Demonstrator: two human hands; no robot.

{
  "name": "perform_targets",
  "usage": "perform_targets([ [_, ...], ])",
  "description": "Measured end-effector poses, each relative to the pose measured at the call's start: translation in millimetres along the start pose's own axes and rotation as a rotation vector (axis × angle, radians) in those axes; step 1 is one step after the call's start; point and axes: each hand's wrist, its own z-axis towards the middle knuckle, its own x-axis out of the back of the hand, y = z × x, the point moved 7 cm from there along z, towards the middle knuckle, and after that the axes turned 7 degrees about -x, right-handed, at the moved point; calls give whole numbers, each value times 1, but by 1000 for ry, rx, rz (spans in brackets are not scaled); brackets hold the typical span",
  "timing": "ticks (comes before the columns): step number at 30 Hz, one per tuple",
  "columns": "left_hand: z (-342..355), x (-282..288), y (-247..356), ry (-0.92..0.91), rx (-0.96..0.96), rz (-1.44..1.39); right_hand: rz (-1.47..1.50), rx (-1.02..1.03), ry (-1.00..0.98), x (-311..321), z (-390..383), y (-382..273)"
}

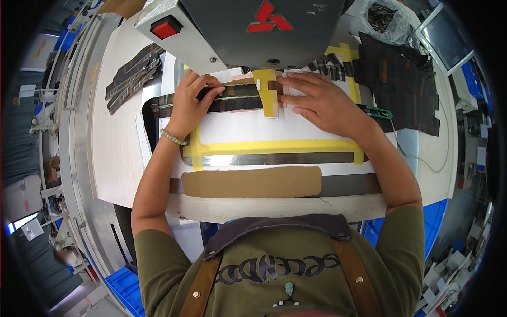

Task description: Sewing fabric and zippers onto leather components using an industrial sewing machine.

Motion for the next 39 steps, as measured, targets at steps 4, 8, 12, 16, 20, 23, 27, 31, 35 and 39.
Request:
perform_targets([
  [4,0,-5,-8,-64,117,-22,-14,14,20,-1,-1,2],
  [8,7,-3,-13,-67,164,-107,-5,14,31,-1,-2,3],
  [12,12,-12,-23,-115,305,-287,7,24,35,0,-1,2],
  [16,18,-23,-17,-176,290,-241,3,11,30,-3,-2,4],
  [20,20,-28,-11,-172,268,-169,24,0,28,-2,-1,5],
  [23,22,-26,-4,-139,270,-136,30,10,28,0,-2,5],
  [27,19,-31,-10,-164,256,-63,33,27,38,-1,-1,5],
  [31,19,-30,-6,-191,232,18,58,24,41,-1,-3,6],
  [35,24,-23,0,-225,249,112,19,39,55,2,-6,4],
  [39,28,-10,-2,-214,79,247,-47,52,43,2,-6,2],
])
